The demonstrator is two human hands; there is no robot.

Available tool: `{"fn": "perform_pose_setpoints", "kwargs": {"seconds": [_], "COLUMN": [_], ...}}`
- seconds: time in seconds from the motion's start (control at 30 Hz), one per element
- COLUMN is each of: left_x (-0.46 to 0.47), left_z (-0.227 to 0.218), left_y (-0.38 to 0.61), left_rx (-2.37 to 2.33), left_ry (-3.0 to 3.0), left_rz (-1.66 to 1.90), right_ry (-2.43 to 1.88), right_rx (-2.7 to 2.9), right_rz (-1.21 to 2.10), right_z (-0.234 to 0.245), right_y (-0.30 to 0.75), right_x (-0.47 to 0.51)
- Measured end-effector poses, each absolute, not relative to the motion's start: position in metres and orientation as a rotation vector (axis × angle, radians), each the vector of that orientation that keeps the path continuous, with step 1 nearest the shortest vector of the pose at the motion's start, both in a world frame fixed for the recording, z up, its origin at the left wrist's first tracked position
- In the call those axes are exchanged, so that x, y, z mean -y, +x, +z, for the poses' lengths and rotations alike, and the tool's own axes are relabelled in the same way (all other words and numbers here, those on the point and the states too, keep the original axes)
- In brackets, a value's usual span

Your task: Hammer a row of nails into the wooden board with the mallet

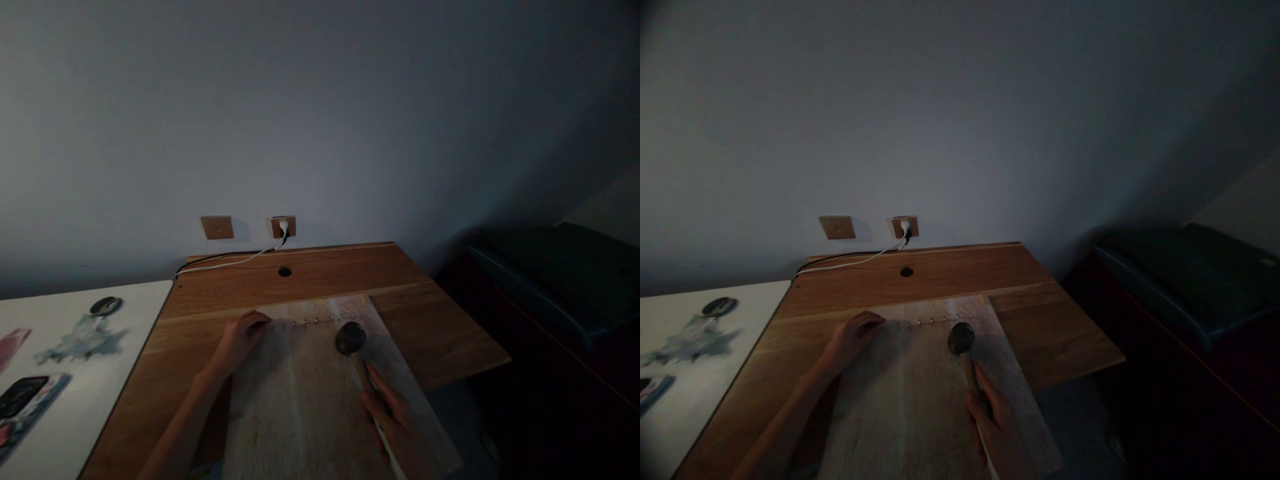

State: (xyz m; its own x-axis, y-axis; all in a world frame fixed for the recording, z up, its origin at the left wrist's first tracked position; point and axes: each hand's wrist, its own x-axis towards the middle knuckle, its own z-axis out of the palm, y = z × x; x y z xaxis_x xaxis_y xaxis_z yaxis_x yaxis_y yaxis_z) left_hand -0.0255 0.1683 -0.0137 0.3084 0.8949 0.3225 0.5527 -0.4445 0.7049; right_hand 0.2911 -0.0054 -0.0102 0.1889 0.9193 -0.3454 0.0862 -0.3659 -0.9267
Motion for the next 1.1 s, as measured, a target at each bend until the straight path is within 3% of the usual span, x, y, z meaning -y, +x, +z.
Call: {"fn": "perform_pose_setpoints", "kwargs": {"seconds": [1.1], "left_x": [-0.165], "left_z": [-0.011], "left_y": [-0.014], "left_rx": [-1.164], "left_ry": [2.249], "left_rz": [0.930], "right_ry": [-1.588], "right_rx": [1.090], "right_rz": [1.391], "right_z": [0.002], "right_y": [0.267], "right_x": [-0.002]}}
